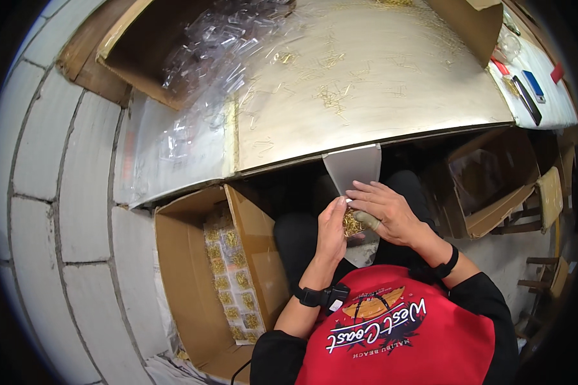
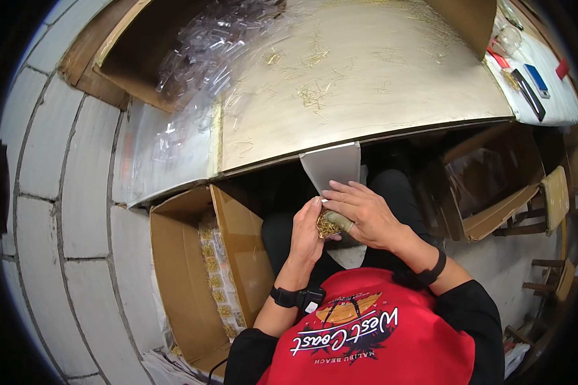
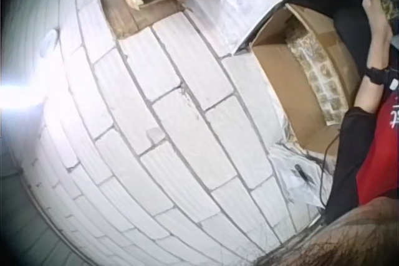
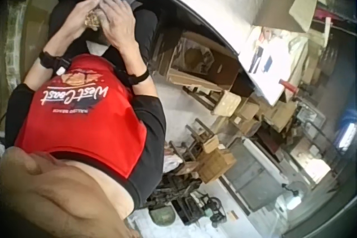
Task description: The person scoops small yellow items from a table into clear plastic containers using a funnel and places the filled containers into a cardboard box. The person repeats this process multiple times, occasionally adjusting the funnel and containers.
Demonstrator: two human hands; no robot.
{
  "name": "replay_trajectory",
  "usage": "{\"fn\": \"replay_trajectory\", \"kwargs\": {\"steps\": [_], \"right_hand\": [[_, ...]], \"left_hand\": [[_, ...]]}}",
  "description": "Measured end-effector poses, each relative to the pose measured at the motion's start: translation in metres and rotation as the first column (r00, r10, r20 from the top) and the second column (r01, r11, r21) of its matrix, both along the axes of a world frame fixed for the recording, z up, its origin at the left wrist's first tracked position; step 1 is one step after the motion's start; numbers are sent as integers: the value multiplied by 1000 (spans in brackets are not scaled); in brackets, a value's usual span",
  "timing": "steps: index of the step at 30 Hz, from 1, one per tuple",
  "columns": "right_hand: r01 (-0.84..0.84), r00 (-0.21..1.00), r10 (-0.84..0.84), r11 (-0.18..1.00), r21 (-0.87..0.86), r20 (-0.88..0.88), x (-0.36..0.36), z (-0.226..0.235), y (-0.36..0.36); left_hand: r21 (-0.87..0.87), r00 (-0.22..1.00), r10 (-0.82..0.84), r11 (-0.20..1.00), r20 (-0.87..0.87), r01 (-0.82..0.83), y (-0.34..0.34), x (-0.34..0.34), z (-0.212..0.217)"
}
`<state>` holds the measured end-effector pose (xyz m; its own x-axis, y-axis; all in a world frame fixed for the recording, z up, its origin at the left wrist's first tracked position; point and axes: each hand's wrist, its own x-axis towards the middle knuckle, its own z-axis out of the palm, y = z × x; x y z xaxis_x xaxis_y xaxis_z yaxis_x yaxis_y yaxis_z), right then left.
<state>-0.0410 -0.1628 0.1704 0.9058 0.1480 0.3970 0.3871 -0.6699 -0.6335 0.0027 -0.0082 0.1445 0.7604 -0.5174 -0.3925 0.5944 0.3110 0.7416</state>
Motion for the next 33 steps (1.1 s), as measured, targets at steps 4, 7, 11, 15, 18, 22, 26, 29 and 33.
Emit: {"fn": "replay_trajectory", "kwargs": {"steps": [4,7,11,15,18,22,26,29,33], "right_hand": [[22,999,-24,995,96,27,-3,3,-4],[74,996,-79,988,136,31,-3,8,-9],[79,996,-77,996,-45,42,-8,11,-6],[107,993,-111,990,89,45,-11,5,-9],[86,996,-87,992,97,6,-12,3,-9],[94,995,-92,993,-68,27,-13,1,-14],[7,1000,-10,989,-147,-18,-13,2,-14],[-81,996,77,987,-140,-35,-12,4,-15],[-35,999,34,998,48,33,-12,2,-19]], "left_hand": [[-85,999,15,996,-31,-17,1,0,-1],[-94,999,33,995,-17,-34,3,1,9],[-71,998,52,996,31,-49,6,4,5],[-49,998,59,997,12,-58,1,2,6],[-66,999,48,997,16,-47,0,2,4],[-41,999,47,998,17,-46,0,1,4],[-66,1000,19,998,-16,-20,-3,2,3],[-70,999,30,997,-35,-33,-3,2,5],[-30,999,52,998,-7,-52,-4,2,3]]}}
